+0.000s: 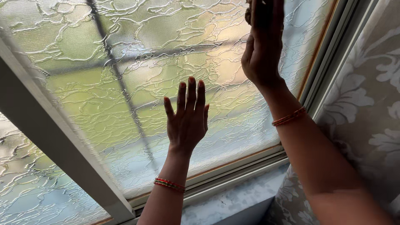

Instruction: The person wipes a textured glass window and its frame with a cloth, then opens the window and wipes the metal security bars. The person uses a cloth to clean the surfaces.

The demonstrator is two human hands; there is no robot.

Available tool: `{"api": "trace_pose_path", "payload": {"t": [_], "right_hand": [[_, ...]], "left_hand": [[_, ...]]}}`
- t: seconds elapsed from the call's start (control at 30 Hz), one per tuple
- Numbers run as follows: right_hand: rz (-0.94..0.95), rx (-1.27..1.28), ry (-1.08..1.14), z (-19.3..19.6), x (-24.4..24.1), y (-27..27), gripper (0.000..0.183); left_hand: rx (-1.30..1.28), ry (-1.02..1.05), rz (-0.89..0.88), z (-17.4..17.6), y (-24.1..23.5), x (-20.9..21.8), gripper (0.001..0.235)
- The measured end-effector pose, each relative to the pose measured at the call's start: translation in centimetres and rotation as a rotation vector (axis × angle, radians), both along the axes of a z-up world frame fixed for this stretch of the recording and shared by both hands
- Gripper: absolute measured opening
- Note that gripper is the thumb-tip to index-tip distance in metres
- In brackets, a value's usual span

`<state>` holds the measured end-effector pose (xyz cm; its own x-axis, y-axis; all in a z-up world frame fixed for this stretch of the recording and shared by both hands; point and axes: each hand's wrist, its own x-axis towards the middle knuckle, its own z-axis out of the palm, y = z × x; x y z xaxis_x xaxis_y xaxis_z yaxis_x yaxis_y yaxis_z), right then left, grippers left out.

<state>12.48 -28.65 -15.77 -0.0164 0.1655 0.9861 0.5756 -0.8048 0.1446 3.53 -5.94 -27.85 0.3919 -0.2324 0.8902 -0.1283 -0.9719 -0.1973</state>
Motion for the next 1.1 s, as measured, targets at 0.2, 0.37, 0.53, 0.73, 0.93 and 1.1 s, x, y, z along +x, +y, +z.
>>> {"api": "trace_pose_path", "payload": {"t": [0.2,0.37,0.53,0.73,0.93,1.1], "right_hand": [[-0.001,0.007,-0.014,-5.8,-1.5,1.0,0.064],[0.019,-0.031,0.125,-18.4,-4.3,-0.8,0.067],[-0.143,-0.084,0.269,-23.7,-3.8,-2.7,0.057],[-0.110,0.066,0.217,-12.5,-0.7,-4.4,0.058],[-0.133,0.070,0.106,-1.6,1.8,-6.5,0.054],[-0.066,0.079,0.076,-9.5,0.8,-6.2,0.066]], "left_hand": [[-0.054,0.006,-0.030,-0.1,-0.7,-0.6,0.062],[-0.086,-0.078,-0.178,0.3,-4.6,0.1,0.063],[0.087,-0.021,-0.008,0.0,-8.0,1.7,0.065],[0.169,-0.105,0.079,-1.0,-7.9,2.6,0.064],[0.170,-0.097,0.069,-0.9,-7.8,3.0,0.063],[0.158,-0.097,0.070,-1.2,-8.0,2.9,0.063]]}}
